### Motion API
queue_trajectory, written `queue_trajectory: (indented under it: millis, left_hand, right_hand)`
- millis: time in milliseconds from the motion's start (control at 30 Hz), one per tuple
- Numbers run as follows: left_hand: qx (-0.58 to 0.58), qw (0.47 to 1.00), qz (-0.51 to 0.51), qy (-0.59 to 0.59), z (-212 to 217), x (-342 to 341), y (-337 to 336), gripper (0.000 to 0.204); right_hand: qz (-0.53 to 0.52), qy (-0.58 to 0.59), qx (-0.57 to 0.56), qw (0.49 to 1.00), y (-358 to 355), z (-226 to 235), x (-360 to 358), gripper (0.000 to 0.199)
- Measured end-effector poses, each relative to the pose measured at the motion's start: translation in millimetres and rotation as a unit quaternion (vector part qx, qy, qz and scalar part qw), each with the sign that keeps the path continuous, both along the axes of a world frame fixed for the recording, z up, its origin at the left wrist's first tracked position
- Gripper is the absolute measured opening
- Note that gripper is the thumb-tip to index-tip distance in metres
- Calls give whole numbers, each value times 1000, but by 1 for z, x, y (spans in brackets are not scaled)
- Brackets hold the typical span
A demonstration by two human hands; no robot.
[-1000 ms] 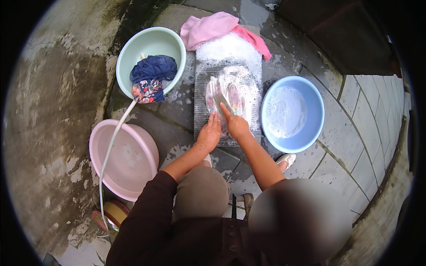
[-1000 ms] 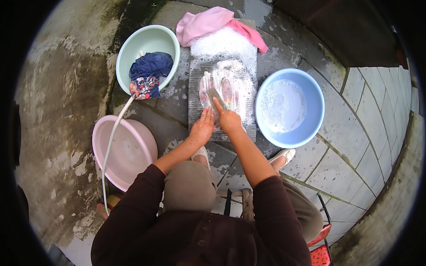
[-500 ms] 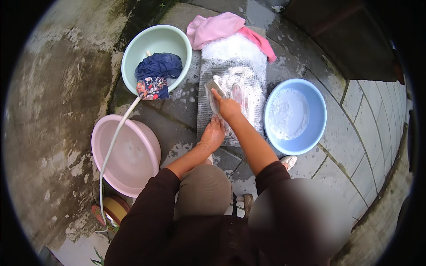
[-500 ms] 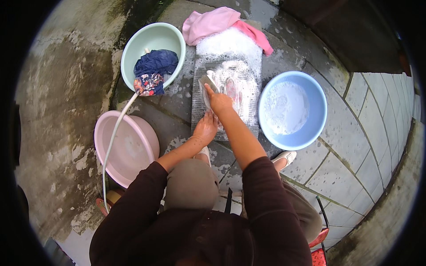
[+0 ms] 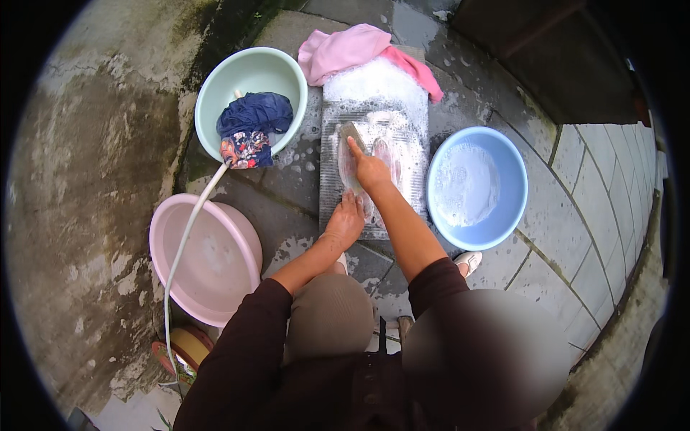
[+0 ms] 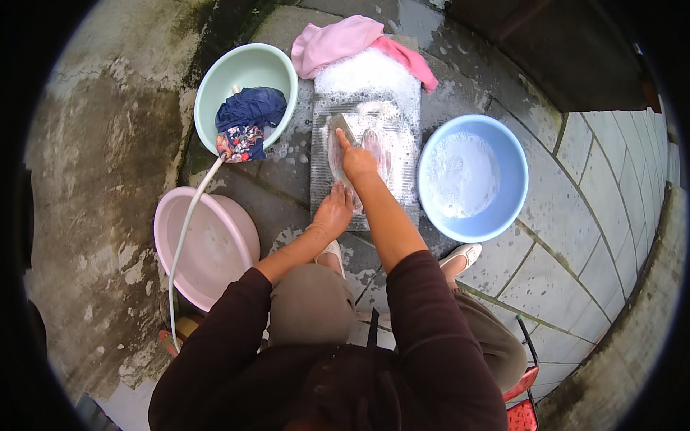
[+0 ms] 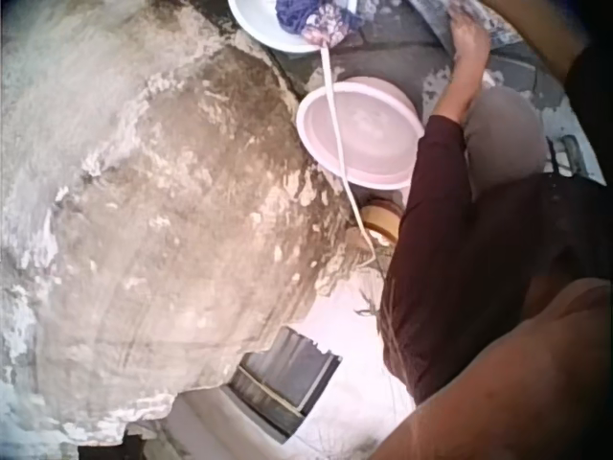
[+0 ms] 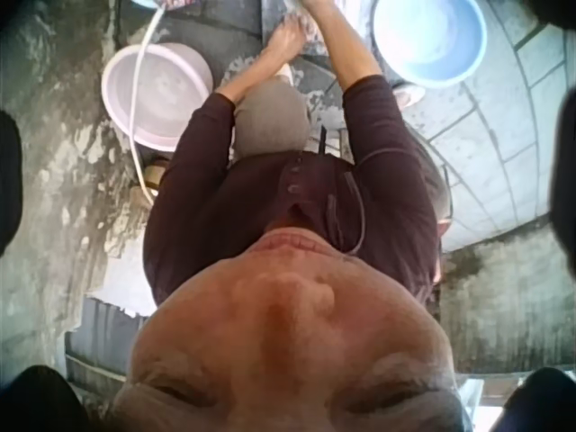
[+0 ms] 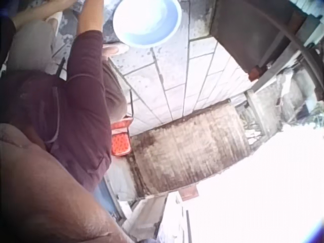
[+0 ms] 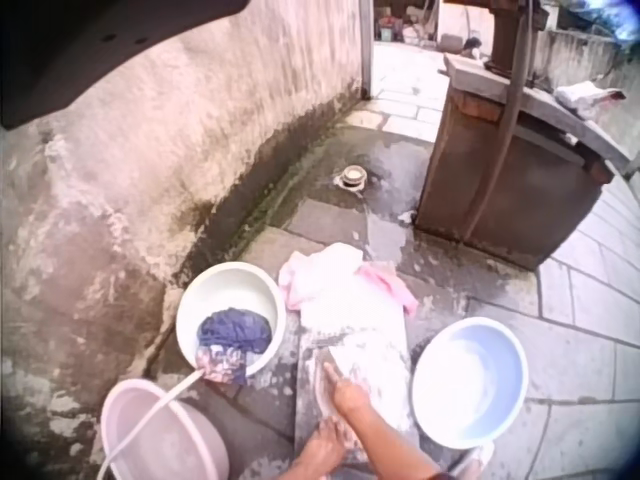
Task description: The person scrubs a pair of slippers and a pink shirt on a washboard using a brush and soapy water. They rinse the slippers and place them in a basin, then continue scrubbing the shirt.
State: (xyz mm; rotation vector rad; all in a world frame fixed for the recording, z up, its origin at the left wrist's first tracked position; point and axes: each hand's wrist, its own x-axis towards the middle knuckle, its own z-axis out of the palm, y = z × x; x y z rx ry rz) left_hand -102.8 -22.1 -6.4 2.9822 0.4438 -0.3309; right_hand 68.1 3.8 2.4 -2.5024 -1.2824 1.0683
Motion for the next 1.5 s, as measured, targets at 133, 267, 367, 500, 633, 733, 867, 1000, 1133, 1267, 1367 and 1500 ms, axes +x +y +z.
queue_trajectory:
  millis: [133, 267, 367, 500, 633, 733, 867, 1000, 1133, 1267, 1367, 1500]
  left_hand:
    - [18, 1000, 10, 4, 0, -5, 12, 49]
    - [24, 1000, -2, -8, -2, -9, 7, 48]
    - [6, 1000, -4, -26, -1, 4, 4, 48]
    - [-2, 1000, 9, -22, -3, -9, 15, 47]
    - [4, 999, 4, -33, -6, -14, 11, 44]
    - [2, 998, 11, -69, -1, 0, 7, 37]
    - [-104, 992, -14, -63, 26, 35, 50, 12]
    - [1, 970, -242, -10, 32, 89, 119, 40]
    - [-27, 922, -370, 110, 22, 136, 145, 64]
    - [-70, 931, -334, 129, 36, 127, 168, 84]
    - [-79, 975, -183, 94, 29, 80, 177, 81]
    - [-142, 983, 71, 88, 22, 31, 126, 73]
  right_hand:
    - [32, 21, 47, 998, -84, 6, -46, 70]
    - [42, 40, -28, 998, -46, 23, -27, 64]
    - [1, -14, -2, 1000, -4, 6, 6, 68]
    - [56, 55, -20, 997, -50, 20, -36, 67]
    - [84, 52, -25, 995, -80, 26, -50, 74]
    - [52, 11, -5, 999, -16, 11, -6, 74]
    - [-76, 26, 70, 994, 10, 25, 35, 60]
    - [-196, 46, 146, 969, -55, 67, 33, 55]
    - [-234, 49, 117, 964, -125, 74, 28, 55]
    - [-262, 63, 144, 952, -161, 66, 13, 57]
    - [-245, 38, 182, 952, -169, 53, 3, 57]
    - [-246, 48, 169, 953, -172, 46, -4, 58]
